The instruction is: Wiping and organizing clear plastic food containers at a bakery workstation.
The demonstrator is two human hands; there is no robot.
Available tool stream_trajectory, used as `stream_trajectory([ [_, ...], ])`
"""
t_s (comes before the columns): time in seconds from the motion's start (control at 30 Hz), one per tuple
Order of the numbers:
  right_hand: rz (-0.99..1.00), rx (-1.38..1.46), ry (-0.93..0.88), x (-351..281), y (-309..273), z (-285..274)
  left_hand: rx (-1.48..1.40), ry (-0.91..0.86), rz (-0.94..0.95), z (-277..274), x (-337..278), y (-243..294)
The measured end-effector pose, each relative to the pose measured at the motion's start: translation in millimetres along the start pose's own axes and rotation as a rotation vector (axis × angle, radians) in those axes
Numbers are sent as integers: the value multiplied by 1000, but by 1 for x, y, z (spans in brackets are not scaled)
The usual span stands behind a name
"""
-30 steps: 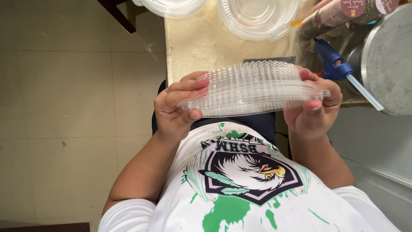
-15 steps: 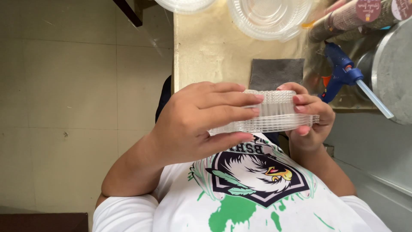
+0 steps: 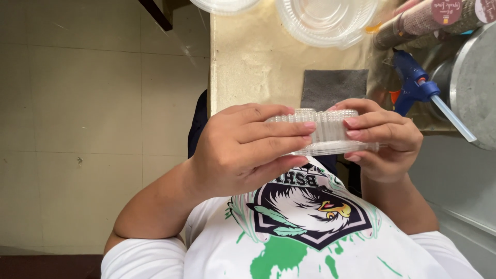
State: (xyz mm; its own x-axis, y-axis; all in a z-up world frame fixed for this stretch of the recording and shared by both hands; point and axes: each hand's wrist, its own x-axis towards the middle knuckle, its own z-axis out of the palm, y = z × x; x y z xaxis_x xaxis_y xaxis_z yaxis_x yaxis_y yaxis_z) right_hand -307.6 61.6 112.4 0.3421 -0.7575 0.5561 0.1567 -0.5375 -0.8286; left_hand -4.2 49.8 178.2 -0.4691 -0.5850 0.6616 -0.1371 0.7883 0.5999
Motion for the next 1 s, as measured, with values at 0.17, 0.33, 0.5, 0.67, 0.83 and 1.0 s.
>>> stream_trajectory([
  [0.17, 81, -63, 49, -15, 6, -7, -44, -8, -31, -9, 18, -3],
  [0.33, 127, 0, -85, 14, -3, -12, -230, 138, -198, -35, 8, -13],
  [0.5, 290, -373, -105, -44, 22, -63, -518, 518, -399, -44, -6, -46],
  [0.67, 519, 415, 407, -89, 30, -83, -719, 705, -413, -25, -10, -103],
  [0.83, 617, 71, 455, -102, 12, -88, -1059, 711, -540, -11, 0, -139],
  [1.0, 643, -123, 544, -110, -18, -112, -1280, 709, -643, -7, 9, -139],
])
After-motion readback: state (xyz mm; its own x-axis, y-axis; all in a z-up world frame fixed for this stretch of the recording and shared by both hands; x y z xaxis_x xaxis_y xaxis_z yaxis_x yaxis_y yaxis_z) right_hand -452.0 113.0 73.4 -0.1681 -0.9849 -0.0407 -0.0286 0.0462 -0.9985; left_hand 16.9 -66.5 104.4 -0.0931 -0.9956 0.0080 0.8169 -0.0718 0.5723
